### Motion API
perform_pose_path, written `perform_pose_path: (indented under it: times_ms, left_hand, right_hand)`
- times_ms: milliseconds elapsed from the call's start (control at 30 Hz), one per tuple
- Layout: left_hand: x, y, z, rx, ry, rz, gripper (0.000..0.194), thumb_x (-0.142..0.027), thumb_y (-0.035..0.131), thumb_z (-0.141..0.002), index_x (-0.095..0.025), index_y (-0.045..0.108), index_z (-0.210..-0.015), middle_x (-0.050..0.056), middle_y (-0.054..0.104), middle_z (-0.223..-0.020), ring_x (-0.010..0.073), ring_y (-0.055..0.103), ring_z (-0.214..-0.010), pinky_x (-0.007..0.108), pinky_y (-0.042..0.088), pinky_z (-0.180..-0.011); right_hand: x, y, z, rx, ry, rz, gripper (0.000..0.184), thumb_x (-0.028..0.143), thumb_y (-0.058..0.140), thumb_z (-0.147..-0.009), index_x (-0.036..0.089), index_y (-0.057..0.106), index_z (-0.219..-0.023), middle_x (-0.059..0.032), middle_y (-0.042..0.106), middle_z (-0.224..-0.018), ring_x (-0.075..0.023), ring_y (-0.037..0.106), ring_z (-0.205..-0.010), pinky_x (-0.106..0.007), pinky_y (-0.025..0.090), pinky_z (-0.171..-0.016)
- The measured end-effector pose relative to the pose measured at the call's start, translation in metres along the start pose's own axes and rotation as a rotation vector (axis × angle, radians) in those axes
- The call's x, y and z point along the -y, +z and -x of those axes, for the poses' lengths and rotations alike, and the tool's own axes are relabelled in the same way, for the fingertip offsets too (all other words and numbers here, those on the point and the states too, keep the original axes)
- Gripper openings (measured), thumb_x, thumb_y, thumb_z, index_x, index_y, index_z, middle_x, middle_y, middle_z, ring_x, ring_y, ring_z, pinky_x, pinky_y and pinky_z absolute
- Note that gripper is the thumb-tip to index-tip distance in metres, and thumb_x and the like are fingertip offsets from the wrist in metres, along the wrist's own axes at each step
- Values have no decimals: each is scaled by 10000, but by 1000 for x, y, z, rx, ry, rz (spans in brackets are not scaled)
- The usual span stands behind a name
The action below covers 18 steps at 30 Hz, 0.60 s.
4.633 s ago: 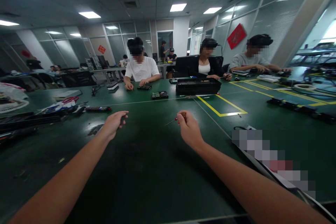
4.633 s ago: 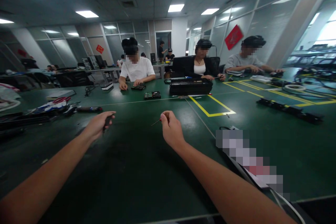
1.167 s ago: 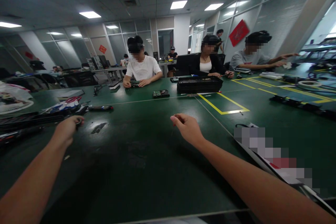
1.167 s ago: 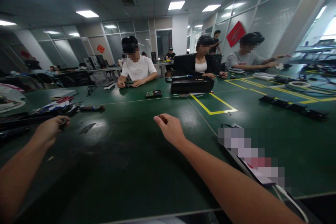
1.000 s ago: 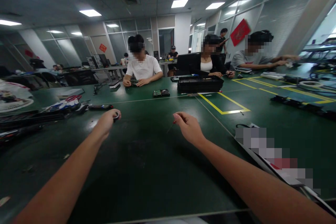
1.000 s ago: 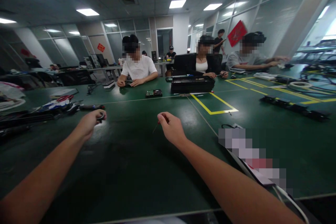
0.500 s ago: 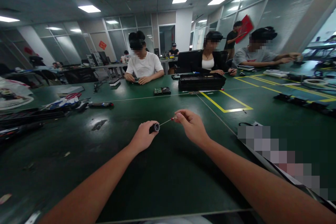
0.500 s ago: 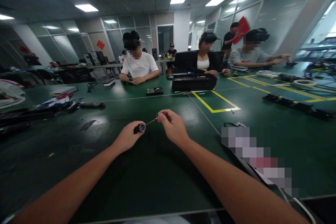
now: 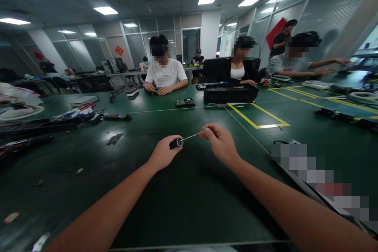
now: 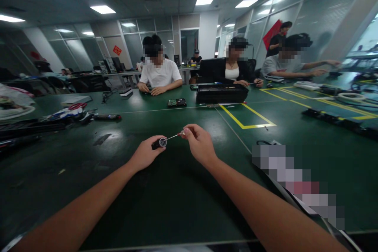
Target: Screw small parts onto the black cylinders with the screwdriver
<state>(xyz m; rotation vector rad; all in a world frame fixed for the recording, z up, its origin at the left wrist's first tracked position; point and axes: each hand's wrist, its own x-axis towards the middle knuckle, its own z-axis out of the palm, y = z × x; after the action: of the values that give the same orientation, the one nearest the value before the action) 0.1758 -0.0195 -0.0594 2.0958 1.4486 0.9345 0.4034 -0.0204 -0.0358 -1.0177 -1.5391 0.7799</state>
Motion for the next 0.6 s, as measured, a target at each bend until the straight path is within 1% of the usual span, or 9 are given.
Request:
perform_pose_path:
  times_ms: [133,267,467,533,600]
  left_hand:
    - [0,-1,0,-8,-2,4,356,-205,670,-816,-245,651,-1169,24,664,-1166,209,596,-1091,360,433,-997]
    - [-3,-2,0,-10,-6,5,354,-210,672,-814,-241,652,-1167,33,665,-1169,218,599,-1088,374,436,-999]
    - [-5,-3,1,5,-2,4,362,-221,665,-820,-243,650,-1181,38,659,-1182,228,588,-1105,387,435,-1001]
    - [-4,-3,1,7,0,-6,369,-221,670,-817,-244,651,-1186,41,654,-1188,229,582,-1113,387,431,-1004]
    - [-2,-3,0,4,11,-22,375,-222,674,-818,-248,652,-1191,40,654,-1177,226,581,-1106,384,428,-997]
  right_hand:
    - [-3,0,0,37,-12,79,276,416,522,-922,193,653,-1020,-59,735,-909,-205,699,-846,-363,541,-777]
    - [-6,1,0,18,-20,196,291,428,505,-930,209,668,-1028,-50,737,-913,-205,693,-835,-362,527,-771]
    - [-2,0,-1,23,5,214,313,452,503,-928,210,678,-1023,-46,741,-909,-194,687,-816,-322,507,-714]
    - [2,-1,-1,14,29,280,347,505,516,-911,208,695,-913,-34,730,-789,-184,669,-710,-299,476,-631]
    - [6,-2,0,5,46,387,444,578,508,-893,208,667,-705,-14,660,-597,-164,600,-552,-286,409,-539]
